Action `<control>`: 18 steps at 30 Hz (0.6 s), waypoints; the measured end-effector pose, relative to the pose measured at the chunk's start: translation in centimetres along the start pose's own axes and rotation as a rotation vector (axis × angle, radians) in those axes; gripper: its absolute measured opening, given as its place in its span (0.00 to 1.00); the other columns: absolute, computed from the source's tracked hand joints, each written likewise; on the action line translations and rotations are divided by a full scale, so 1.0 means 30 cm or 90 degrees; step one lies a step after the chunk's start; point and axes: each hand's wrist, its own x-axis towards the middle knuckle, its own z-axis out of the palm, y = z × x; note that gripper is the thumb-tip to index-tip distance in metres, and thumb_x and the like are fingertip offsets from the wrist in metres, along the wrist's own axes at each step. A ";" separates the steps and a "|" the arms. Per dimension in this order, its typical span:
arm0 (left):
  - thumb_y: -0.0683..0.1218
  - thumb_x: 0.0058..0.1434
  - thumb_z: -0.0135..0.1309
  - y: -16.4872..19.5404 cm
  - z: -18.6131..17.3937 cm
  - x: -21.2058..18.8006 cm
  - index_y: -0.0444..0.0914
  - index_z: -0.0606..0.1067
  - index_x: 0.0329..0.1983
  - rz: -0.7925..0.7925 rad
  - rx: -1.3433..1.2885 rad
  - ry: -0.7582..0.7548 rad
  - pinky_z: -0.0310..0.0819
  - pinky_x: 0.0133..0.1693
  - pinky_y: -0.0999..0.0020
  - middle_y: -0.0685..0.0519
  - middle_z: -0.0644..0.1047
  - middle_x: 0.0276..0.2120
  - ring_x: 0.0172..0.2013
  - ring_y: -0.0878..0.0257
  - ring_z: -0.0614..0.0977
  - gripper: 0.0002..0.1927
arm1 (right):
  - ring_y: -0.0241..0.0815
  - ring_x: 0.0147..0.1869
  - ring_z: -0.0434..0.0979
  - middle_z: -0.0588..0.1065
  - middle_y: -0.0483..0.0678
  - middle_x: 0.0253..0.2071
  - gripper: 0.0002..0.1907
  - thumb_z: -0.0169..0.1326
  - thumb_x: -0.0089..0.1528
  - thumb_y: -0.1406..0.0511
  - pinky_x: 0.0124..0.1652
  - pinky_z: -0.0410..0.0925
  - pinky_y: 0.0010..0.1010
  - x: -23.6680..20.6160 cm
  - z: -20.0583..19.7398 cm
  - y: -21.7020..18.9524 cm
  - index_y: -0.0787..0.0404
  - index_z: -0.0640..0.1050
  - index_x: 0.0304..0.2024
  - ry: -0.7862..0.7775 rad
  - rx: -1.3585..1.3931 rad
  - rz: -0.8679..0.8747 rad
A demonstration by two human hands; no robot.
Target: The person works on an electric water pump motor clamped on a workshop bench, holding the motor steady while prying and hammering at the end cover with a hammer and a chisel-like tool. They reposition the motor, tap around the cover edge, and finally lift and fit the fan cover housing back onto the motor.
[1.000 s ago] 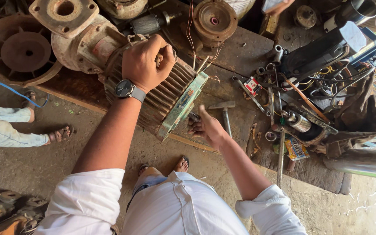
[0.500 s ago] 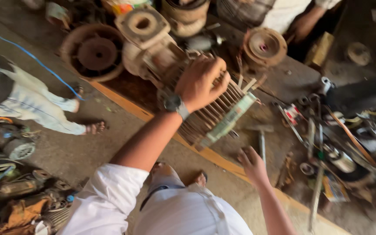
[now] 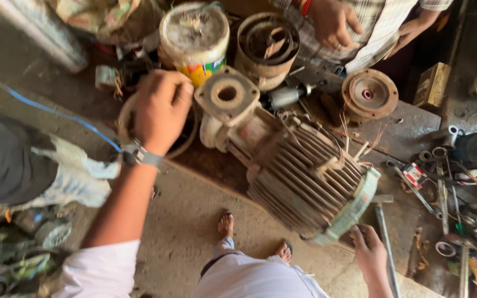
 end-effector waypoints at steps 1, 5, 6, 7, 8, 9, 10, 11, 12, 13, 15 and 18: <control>0.42 0.70 0.58 -0.061 -0.008 0.057 0.37 0.76 0.45 -0.031 -0.040 -0.024 0.75 0.46 0.57 0.46 0.77 0.43 0.45 0.48 0.78 0.05 | 0.35 0.41 0.77 0.80 0.48 0.36 0.13 0.52 0.69 0.63 0.40 0.68 0.29 -0.007 0.013 -0.011 0.65 0.78 0.51 0.026 -0.023 0.008; 0.41 0.68 0.58 -0.230 0.020 0.238 0.37 0.77 0.46 -0.009 0.006 -0.080 0.74 0.48 0.53 0.47 0.78 0.43 0.45 0.47 0.79 0.05 | 0.35 0.41 0.77 0.78 0.47 0.40 0.12 0.51 0.71 0.65 0.41 0.70 0.26 -0.022 0.061 -0.054 0.67 0.77 0.51 0.058 0.143 -0.012; 0.41 0.68 0.59 -0.252 0.038 0.273 0.38 0.78 0.46 0.020 0.026 -0.081 0.74 0.49 0.52 0.46 0.78 0.43 0.46 0.46 0.79 0.05 | 0.33 0.42 0.77 0.78 0.46 0.41 0.12 0.51 0.71 0.65 0.42 0.70 0.26 -0.024 0.068 -0.064 0.67 0.77 0.52 0.058 0.177 -0.025; 0.41 0.67 0.59 -0.266 0.052 0.305 0.38 0.78 0.46 0.050 0.046 -0.083 0.74 0.50 0.52 0.46 0.78 0.43 0.48 0.45 0.78 0.05 | 0.32 0.43 0.76 0.78 0.45 0.42 0.12 0.51 0.72 0.65 0.43 0.71 0.25 -0.025 0.075 -0.075 0.68 0.77 0.52 0.058 0.212 -0.037; 0.41 0.67 0.59 -0.277 0.067 0.334 0.39 0.79 0.46 0.047 0.050 -0.088 0.74 0.51 0.52 0.47 0.78 0.43 0.48 0.45 0.78 0.06 | 0.32 0.44 0.76 0.78 0.46 0.43 0.12 0.52 0.71 0.66 0.43 0.70 0.24 -0.025 0.081 -0.088 0.67 0.77 0.53 0.071 0.194 -0.036; 0.41 0.66 0.60 -0.286 0.083 0.360 0.40 0.79 0.47 0.045 0.054 -0.093 0.74 0.51 0.51 0.47 0.78 0.44 0.49 0.46 0.78 0.07 | 0.31 0.46 0.75 0.79 0.46 0.44 0.13 0.52 0.70 0.66 0.44 0.69 0.23 -0.025 0.085 -0.099 0.67 0.77 0.54 0.084 0.177 -0.035; 0.41 0.65 0.60 -0.295 0.098 0.384 0.41 0.80 0.48 0.044 0.058 -0.097 0.74 0.52 0.51 0.47 0.78 0.45 0.49 0.46 0.78 0.08 | 0.30 0.47 0.75 0.79 0.46 0.46 0.14 0.53 0.70 0.67 0.45 0.68 0.23 -0.023 0.089 -0.109 0.67 0.77 0.56 0.097 0.160 -0.035; 0.42 0.64 0.61 -0.302 0.111 0.407 0.41 0.80 0.49 0.037 0.064 -0.106 0.73 0.51 0.51 0.47 0.78 0.47 0.50 0.45 0.78 0.10 | 0.31 0.46 0.75 0.79 0.45 0.46 0.15 0.54 0.69 0.68 0.44 0.68 0.23 -0.021 0.092 -0.120 0.66 0.77 0.57 0.106 0.172 -0.014; 0.42 0.63 0.61 -0.306 0.123 0.427 0.41 0.80 0.50 0.028 0.069 -0.116 0.73 0.49 0.51 0.48 0.78 0.48 0.50 0.45 0.77 0.12 | 0.32 0.46 0.76 0.79 0.45 0.46 0.16 0.54 0.67 0.68 0.44 0.68 0.23 -0.020 0.094 -0.132 0.65 0.77 0.58 0.114 0.182 0.008; 0.43 0.62 0.61 -0.310 0.133 0.445 0.41 0.79 0.51 0.018 0.075 -0.125 0.73 0.48 0.51 0.48 0.77 0.50 0.50 0.44 0.77 0.14 | 0.32 0.45 0.76 0.79 0.45 0.46 0.18 0.55 0.66 0.68 0.43 0.68 0.23 -0.018 0.096 -0.142 0.64 0.77 0.58 0.121 0.191 0.029; 0.43 0.62 0.60 -0.322 0.152 0.475 0.42 0.79 0.53 0.013 0.073 -0.165 0.73 0.49 0.51 0.51 0.77 0.53 0.53 0.46 0.77 0.16 | 0.35 0.45 0.77 0.79 0.48 0.45 0.16 0.56 0.65 0.70 0.43 0.69 0.27 -0.014 0.098 -0.161 0.67 0.79 0.56 0.137 0.143 0.055; 0.45 0.58 0.61 -0.347 0.180 0.505 0.40 0.78 0.57 0.104 0.117 -0.152 0.71 0.48 0.48 0.50 0.76 0.56 0.52 0.43 0.75 0.22 | 0.36 0.45 0.76 0.79 0.49 0.45 0.14 0.58 0.63 0.72 0.44 0.69 0.29 -0.014 0.099 -0.177 0.69 0.80 0.52 0.154 0.081 0.047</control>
